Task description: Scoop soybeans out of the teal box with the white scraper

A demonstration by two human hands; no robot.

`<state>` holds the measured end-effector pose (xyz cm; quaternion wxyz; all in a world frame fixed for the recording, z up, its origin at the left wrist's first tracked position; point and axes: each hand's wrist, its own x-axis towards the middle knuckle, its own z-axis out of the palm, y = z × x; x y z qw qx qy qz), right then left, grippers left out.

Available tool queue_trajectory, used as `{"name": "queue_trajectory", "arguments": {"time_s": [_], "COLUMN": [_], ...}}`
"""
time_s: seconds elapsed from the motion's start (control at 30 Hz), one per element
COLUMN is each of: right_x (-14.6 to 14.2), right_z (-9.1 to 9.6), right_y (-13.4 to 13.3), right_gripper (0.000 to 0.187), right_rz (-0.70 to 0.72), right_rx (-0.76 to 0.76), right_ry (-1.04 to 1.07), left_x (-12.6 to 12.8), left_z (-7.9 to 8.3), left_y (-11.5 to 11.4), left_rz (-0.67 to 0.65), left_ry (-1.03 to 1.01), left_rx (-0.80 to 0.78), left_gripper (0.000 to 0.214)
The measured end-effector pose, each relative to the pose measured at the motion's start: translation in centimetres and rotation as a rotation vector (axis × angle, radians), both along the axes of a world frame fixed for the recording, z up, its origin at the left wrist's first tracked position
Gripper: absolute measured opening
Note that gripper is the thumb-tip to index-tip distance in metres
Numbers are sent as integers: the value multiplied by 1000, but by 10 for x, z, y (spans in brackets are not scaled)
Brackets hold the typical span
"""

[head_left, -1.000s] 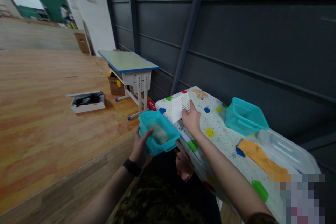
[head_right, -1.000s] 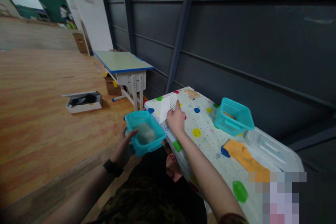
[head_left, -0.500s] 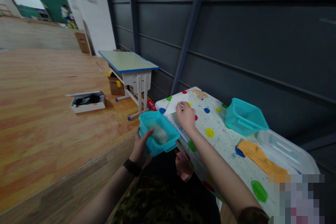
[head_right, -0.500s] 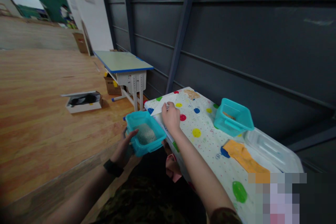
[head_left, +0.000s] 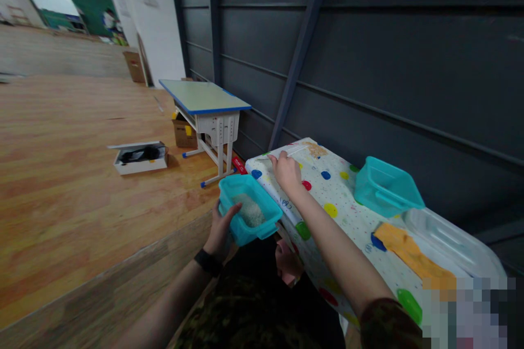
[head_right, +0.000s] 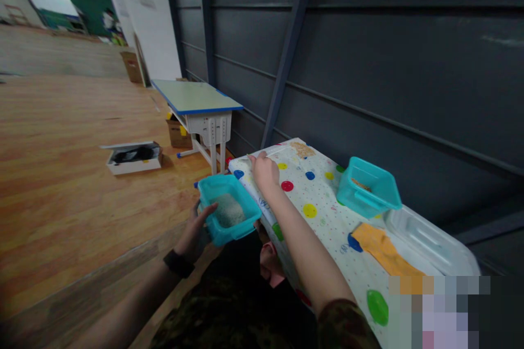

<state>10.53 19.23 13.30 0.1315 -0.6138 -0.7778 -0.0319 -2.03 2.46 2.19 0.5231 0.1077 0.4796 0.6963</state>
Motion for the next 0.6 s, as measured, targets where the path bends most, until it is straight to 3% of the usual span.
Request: {"name": "queue_trajectory", "arguments": {"time_s": [0.3, 0.47, 0.6], "right_x": [0, 16, 19], "right_z": [-11, 0, 10], "right_y": [5, -4, 5], "right_gripper": [50, 51, 53], "right_rz": [30, 23, 5], "right_rx": [-44, -66, -50], "right_ry": [-83, -103, -92], "left_x": [3, 1, 0], "left_z": [10, 4, 0], "left_y": [-3, -4, -4], "left_rz": [10, 3, 1], "left_ry": [-67, -63, -44], "left_rx": [-50, -43, -30], "left_gripper": [88, 88, 89]}}
